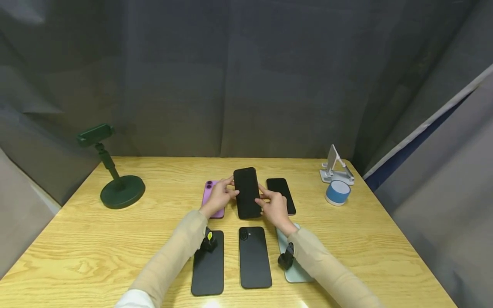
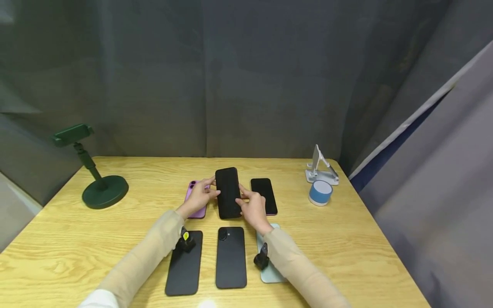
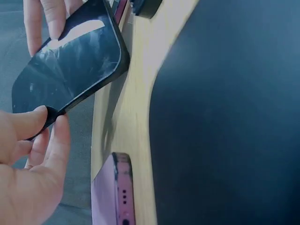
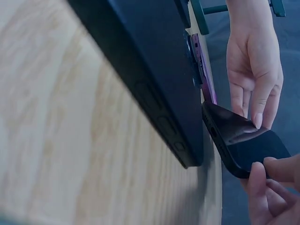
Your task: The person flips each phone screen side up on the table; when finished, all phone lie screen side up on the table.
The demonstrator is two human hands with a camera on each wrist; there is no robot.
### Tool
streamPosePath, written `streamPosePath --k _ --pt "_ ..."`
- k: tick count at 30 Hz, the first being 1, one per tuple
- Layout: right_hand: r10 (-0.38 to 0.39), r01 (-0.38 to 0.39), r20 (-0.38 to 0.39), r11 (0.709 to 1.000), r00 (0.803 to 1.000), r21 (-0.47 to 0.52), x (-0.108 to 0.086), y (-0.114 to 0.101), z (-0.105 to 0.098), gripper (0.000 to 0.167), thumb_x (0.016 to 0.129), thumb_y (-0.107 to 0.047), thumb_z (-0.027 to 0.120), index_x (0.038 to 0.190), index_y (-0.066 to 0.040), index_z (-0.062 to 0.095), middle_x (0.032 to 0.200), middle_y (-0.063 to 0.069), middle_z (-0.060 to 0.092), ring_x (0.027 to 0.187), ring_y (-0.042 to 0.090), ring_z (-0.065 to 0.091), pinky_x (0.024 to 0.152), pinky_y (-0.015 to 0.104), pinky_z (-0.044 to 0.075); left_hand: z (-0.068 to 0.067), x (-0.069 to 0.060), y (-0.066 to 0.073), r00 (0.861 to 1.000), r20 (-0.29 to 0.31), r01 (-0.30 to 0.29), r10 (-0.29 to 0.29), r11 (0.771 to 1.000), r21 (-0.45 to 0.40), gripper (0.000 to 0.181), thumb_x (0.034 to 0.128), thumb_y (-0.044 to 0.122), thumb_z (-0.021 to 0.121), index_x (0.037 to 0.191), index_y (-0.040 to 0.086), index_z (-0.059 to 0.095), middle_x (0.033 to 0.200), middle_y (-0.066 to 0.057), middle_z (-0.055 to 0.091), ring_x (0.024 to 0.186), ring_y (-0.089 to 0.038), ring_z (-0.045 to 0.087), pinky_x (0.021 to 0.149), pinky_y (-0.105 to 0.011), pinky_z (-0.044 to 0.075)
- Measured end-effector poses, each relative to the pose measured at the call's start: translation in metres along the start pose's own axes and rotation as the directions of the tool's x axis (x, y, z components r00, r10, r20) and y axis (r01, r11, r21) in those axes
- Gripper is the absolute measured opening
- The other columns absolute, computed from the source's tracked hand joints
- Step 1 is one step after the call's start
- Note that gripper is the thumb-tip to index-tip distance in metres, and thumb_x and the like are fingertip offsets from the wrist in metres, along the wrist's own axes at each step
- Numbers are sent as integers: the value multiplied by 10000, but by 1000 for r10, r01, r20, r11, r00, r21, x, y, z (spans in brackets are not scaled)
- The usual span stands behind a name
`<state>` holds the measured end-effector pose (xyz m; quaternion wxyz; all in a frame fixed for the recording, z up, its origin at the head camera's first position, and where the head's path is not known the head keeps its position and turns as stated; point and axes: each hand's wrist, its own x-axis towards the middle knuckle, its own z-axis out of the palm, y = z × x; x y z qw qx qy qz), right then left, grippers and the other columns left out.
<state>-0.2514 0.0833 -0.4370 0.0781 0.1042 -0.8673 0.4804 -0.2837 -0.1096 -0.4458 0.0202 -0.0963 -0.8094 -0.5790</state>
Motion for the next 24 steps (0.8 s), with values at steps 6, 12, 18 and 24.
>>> streamPosePath --k 6,12,18,24 --pt "19 -15 142 999 990 -34 3 4 -2 758 823 -55 740 1480 -154 374 1175 198 634 649 193 681 493 223 493 -1 2 -1 1000 -23 15 -15 1000 -4 618 879 -28 642 1436 -42 376 1147 -218 533 770 -325 672 739 -427 576" --pt "13 28 313 992 950 -127 6 6 -1 1090 708 8 818 1546 -122 133 1237 156 540 815 167 659 652 276 536 -1 3 -2 999 -36 28 -29 999 -28 620 872 -45 642 1436 -32 385 1108 -205 515 665 -241 654 698 -388 589" --pt "19 40 389 989 921 -142 8 6 1 1217 632 93 828 1540 -52 32 1318 211 465 899 200 634 701 300 536 -1 3 -2 999 -32 29 -29 1000 -10 626 854 -55 661 1418 -67 389 1096 -210 528 624 -226 639 680 -372 589" --pt "47 45 397 975 917 -219 11 9 5 1216 642 -41 875 1529 4 45 1391 277 408 1133 315 505 975 423 451 0 3 -3 999 -29 39 -37 997 68 594 860 -29 665 1393 -98 410 1073 -196 560 622 -100 568 652 -310 565"
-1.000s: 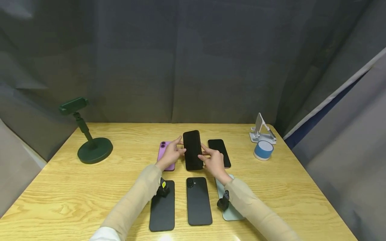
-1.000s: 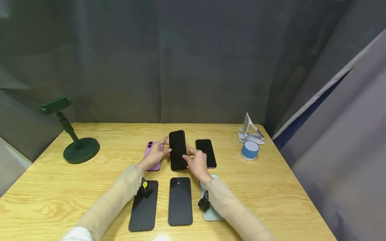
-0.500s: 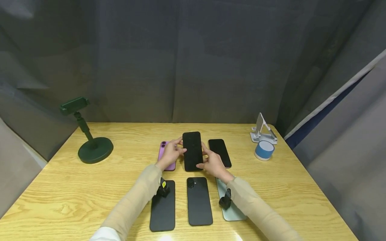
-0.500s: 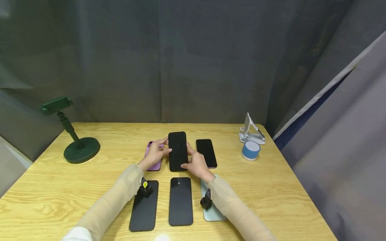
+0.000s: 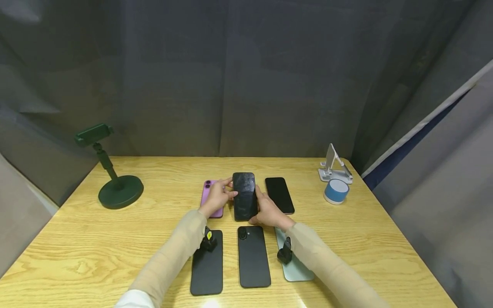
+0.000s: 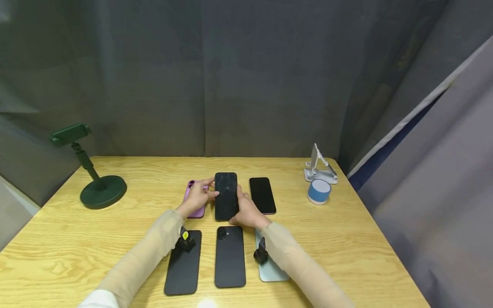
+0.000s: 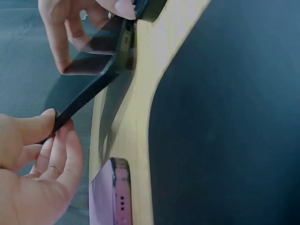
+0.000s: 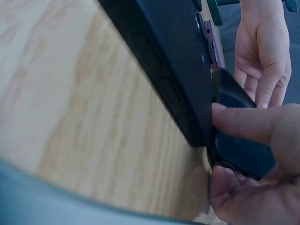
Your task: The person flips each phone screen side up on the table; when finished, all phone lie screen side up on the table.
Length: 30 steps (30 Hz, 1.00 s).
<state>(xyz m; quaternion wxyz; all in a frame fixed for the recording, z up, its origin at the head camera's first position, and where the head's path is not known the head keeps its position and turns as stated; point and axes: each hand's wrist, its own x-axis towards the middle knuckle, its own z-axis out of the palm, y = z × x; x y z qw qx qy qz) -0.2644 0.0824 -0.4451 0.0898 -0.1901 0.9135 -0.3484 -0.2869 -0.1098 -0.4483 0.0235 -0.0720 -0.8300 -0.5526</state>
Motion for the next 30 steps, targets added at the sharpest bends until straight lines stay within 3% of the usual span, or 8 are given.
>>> streamPosePath --k 3,8,12,16,21,24,28,30 --pt "26 -27 20 999 999 30 3 2 2 1219 647 -66 879 1529 4 39 1438 280 366 1294 350 416 1079 459 378 0 0 0 1000 3 23 -23 1000 19 580 867 -17 661 1389 -94 421 1088 -194 580 624 -77 556 646 -270 553" --pt "47 -52 55 994 997 101 6 3 3 1225 654 -46 855 1533 -12 2 1447 271 356 1294 348 429 1074 465 380 2 0 0 998 0 65 -65 998 16 559 877 -19 646 1389 -81 431 1110 -197 582 617 -82 553 662 -277 570" --pt "37 -53 86 981 996 187 7 3 3 1227 641 15 827 1544 -65 0 1333 217 497 1127 282 566 930 401 492 3 0 1 996 -10 91 -91 996 19 546 875 -32 644 1377 -95 439 1101 -197 578 616 -83 543 636 -252 563" --pt "71 -96 111 966 991 240 8 4 2 1234 621 57 813 1548 -99 14 1109 145 629 874 203 641 737 300 524 4 0 1 991 10 130 -130 991 -4 558 863 -56 642 1375 -110 427 1151 -214 563 683 -104 589 663 -244 575" --pt "141 -172 146 959 979 226 10 3 -3 1226 628 -3 845 1548 -81 38 971 104 640 722 174 600 679 283 482 5 -2 1 984 73 163 -163 987 1 594 864 -53 636 1401 -104 388 1310 -276 533 998 -267 654 791 -299 576" --pt "186 -216 157 957 970 195 11 4 -5 1215 636 -87 872 1547 -78 69 1121 141 603 847 213 571 794 335 487 6 -3 1 980 111 165 -167 986 24 617 866 -46 634 1415 -106 358 1344 -294 506 1137 -329 600 826 -304 567" --pt "215 -244 163 950 963 192 12 4 -4 1206 631 -131 884 1547 -83 101 1391 215 468 1196 304 506 996 450 448 7 -3 -1 977 129 164 -168 985 43 631 859 -53 638 1414 -117 345 1346 -295 504 1162 -331 586 810 -282 569" --pt "223 -256 170 943 960 211 13 3 -4 1200 632 -122 880 1547 -87 105 1437 233 426 1283 332 455 1032 468 426 6 -3 -1 978 126 161 -166 986 51 629 856 -50 642 1410 -117 353 1340 -290 513 1164 -324 586 816 -278 566"
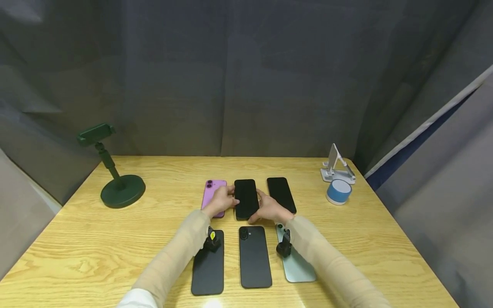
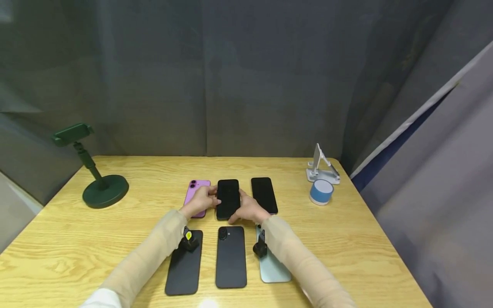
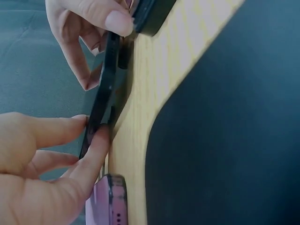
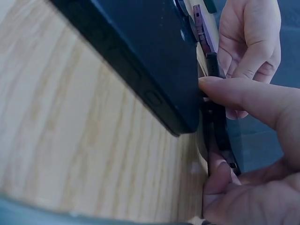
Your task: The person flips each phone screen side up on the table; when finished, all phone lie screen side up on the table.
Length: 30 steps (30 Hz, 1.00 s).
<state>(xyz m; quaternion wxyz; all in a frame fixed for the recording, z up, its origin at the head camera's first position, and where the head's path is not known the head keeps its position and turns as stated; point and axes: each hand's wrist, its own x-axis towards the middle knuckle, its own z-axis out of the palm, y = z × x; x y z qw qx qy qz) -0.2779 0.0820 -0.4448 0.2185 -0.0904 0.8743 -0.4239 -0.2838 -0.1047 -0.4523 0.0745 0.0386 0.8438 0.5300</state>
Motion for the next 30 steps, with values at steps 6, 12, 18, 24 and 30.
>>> streamPosePath --k 6,12,18,24,30 --pt "9 -10 17 996 1000 88 1 0 -1 1186 645 -56 856 1545 -66 84 1416 247 447 1220 318 499 1036 465 419 -1 0 2 999 -12 -31 31 999 31 620 856 -29 648 1408 -101 374 1311 -256 555 1146 -282 596 890 -294 534" --pt "10 -18 47 986 999 163 2 3 -3 1167 655 -41 842 1543 -59 85 1455 264 381 1319 362 408 1086 499 361 -1 -1 2 999 -14 -50 51 997 63 616 851 -13 661 1389 -128 382 1306 -257 556 1194 -304 569 986 -357 485" --pt "9 -22 61 976 998 215 4 5 -5 1165 661 -48 844 1543 -61 84 1509 280 277 1380 389 309 1126 521 294 0 -3 2 999 -9 -34 35 996 85 618 852 -11 672 1377 -154 379 1312 -270 549 1152 -299 593 946 -338 512" --pt "24 -37 65 977 998 210 3 5 -6 1155 677 -67 839 1548 -82 80 1527 279 242 1402 401 272 1124 526 297 0 -4 4 1000 -5 -4 4 996 89 634 861 1 667 1398 -134 359 1341 -252 532 1133 -279 591 924 -313 522" --pt "24 -32 44 980 999 196 2 3 -4 1161 661 -67 844 1545 -71 93 1320 251 449 1123 298 469 1005 432 402 1 -6 7 1000 -16 -7 9 995 102 628 854 -5 672 1390 -136 373 1331 -257 538 1019 -244 637 859 -289 546"
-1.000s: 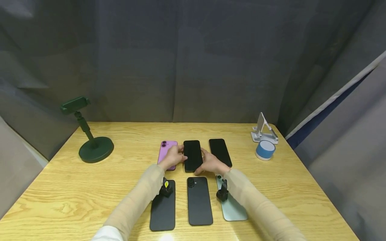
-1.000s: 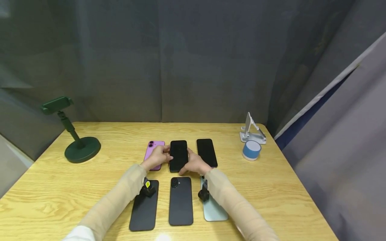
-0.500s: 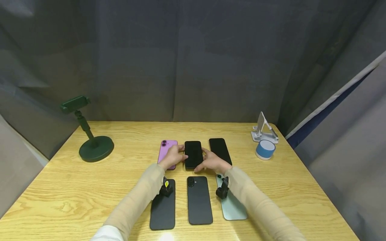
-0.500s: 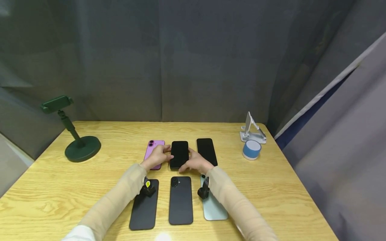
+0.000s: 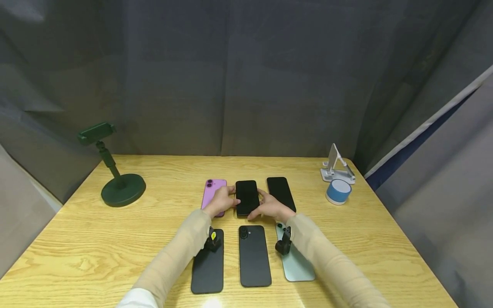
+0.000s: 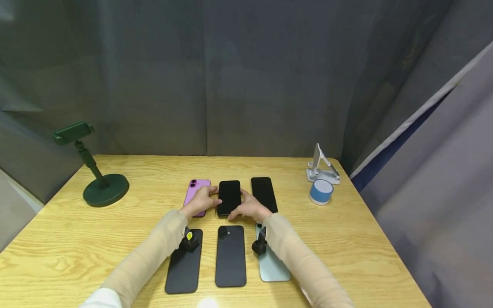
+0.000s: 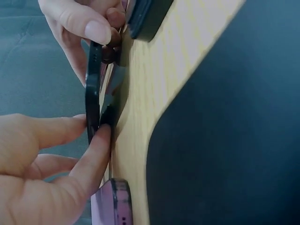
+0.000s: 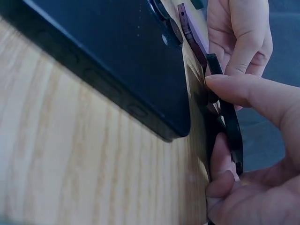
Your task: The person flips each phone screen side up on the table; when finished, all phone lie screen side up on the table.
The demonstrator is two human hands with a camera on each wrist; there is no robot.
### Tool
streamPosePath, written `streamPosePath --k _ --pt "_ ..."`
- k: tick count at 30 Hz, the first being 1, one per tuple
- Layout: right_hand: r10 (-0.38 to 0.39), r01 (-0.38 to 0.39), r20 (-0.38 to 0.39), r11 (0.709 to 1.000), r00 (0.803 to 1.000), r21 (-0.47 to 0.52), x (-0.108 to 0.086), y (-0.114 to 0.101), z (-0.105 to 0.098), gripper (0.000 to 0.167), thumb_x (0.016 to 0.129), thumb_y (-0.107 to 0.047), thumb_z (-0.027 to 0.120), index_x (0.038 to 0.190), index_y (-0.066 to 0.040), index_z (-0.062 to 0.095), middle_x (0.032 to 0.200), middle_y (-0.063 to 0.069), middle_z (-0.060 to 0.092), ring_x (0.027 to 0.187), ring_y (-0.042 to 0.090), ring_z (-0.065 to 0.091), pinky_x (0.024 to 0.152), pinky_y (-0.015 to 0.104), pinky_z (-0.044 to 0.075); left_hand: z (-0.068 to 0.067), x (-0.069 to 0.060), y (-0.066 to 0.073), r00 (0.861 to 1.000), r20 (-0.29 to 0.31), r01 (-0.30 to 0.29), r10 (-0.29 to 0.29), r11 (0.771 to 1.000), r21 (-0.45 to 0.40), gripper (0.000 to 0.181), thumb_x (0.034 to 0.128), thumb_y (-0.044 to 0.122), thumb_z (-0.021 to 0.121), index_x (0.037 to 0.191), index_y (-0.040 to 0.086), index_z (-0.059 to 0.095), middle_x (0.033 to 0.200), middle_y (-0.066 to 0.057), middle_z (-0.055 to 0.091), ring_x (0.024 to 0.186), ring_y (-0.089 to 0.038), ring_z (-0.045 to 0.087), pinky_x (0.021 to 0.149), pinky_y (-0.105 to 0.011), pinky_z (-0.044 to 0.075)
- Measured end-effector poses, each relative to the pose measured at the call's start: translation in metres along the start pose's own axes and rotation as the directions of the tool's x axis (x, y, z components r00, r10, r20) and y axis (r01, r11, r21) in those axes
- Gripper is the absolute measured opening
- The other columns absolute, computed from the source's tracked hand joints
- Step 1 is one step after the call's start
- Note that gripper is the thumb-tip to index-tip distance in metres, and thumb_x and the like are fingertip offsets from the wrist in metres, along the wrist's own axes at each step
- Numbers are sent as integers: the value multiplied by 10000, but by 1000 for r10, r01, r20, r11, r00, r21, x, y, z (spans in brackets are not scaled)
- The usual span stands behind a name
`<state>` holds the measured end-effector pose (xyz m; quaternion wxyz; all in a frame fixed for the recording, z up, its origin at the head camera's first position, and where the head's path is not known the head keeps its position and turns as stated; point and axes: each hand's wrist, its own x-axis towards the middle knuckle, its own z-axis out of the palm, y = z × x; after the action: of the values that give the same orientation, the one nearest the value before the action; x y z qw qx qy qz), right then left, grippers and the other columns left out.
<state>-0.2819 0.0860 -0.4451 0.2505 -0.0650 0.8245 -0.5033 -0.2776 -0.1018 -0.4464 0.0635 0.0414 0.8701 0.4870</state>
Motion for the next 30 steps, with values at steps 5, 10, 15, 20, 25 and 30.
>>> streamPosePath --k 5,10,15,20,25,30 --pt "-1 0 -9 1000 1000 -5 -1 0 2 1154 663 -61 840 1545 -71 97 1197 206 533 987 249 515 933 393 425 0 -3 3 999 37 30 -27 997 -77 647 855 -51 655 1411 -131 335 1377 -268 488 827 -282 708 657 -262 585" --pt "-9 8 -26 1000 1000 -9 -2 0 3 1122 669 -49 836 1541 -71 131 1014 146 618 822 209 558 781 312 443 -1 -5 5 997 64 37 -32 996 -86 666 853 -59 655 1426 -116 321 1402 -281 451 734 -281 714 592 -262 581" --pt "-29 29 -53 1000 998 9 -2 2 5 1085 673 -41 839 1533 -63 177 883 93 597 686 172 513 603 266 404 -2 -6 8 998 67 22 -22 1000 -9 691 839 -25 689 1419 -127 327 1395 -302 449 658 -262 698 578 -269 579" --pt "-59 60 -107 998 992 4 -3 2 8 1063 656 -56 857 1514 -27 231 824 79 619 631 146 515 550 251 393 -4 -7 11 998 69 5 -9 998 64 456 831 15 715 1236 -122 556 1131 -274 644 680 -247 699 588 -279 580" --pt "-94 63 -203 986 975 -157 -5 4 13 985 632 -194 889 1454 -11 377 649 13 549 516 122 434 490 239 337 -4 -8 12 997 58 44 -49 994 95 336 820 60 745 1076 -125 632 912 -221 689 663 -241 704 611 -288 581" --pt "-131 57 -237 954 963 -295 -4 3 18 948 623 -285 896 1403 19 451 600 4 565 537 123 415 551 234 374 -3 -11 14 997 49 52 -57 994 94 350 817 59 749 1081 -136 631 934 -236 677 639 -248 698 599 -292 583"
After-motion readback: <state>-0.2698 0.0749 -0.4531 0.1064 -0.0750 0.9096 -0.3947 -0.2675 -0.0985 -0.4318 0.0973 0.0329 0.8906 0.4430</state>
